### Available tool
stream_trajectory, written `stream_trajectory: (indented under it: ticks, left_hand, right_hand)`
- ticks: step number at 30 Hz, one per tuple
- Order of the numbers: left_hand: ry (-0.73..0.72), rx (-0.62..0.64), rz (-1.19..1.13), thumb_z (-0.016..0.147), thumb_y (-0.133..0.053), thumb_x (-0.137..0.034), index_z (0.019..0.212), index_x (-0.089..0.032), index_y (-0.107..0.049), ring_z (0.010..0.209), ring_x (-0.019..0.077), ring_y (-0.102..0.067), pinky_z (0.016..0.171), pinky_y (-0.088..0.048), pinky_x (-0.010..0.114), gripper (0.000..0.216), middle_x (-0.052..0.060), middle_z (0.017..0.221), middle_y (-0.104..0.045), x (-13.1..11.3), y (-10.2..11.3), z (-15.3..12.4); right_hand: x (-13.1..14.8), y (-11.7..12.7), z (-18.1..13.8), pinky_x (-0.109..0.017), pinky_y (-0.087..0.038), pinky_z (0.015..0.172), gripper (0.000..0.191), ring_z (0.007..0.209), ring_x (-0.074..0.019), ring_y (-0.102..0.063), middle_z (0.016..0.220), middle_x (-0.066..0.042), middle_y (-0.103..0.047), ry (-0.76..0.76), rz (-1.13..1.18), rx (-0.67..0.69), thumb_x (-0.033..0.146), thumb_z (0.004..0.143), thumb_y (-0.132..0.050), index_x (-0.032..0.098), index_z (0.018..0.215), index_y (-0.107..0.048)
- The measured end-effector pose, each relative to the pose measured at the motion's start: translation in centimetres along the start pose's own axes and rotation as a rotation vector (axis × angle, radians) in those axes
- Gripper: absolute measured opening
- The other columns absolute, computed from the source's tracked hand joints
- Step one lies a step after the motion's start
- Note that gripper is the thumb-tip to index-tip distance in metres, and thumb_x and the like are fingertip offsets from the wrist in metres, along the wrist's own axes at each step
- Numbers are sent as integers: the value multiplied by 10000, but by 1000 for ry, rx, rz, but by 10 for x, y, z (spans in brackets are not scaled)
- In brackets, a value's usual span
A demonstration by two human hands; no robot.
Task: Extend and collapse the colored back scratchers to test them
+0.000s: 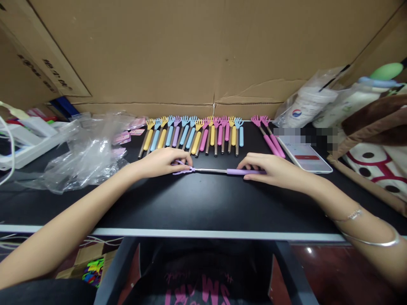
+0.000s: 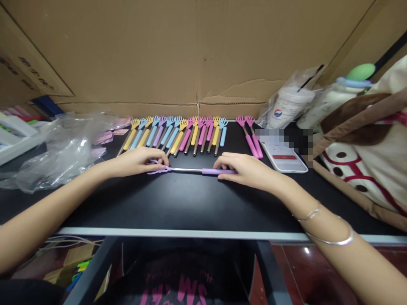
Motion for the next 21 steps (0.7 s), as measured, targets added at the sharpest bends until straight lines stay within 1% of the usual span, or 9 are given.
stream_trajectory:
  ticks: [4,14,21]
  left_hand:
    - [12,-2,14,904,-480,-412,985,-218,-630,868,154,-588,694,-371,215,259,16,991,-668,1,0,0]
    - [25,2,22,908,-455,-445,983,-215,-624,863,165,-585,707,-378,225,295,23,975,-664,3,-3,0]
    - [37,4,-4,909,-470,-434,974,-215,-621,848,159,-586,694,-370,217,274,19,963,-665,3,-3,1]
  right_hand:
    - [1,0,1,-256,-371,655,301,754,-144,-514,890,-30,-575,-17,20,12,455,847,-571,217,1030,-594]
    - [4,0,3,-273,-380,667,306,751,-159,-516,876,-42,-563,-14,70,23,456,851,-554,209,1027,-589]
    - [3,-1,3,-272,-371,656,312,739,-153,-497,869,-40,-540,-21,94,41,446,856,-545,189,1029,-582]
Point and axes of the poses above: each hand's wrist, its own z-axis towards the middle knuckle, its own y-axis out of the back of the hand, x = y × z, the point moved 6 cm from there along z, towards the middle knuckle
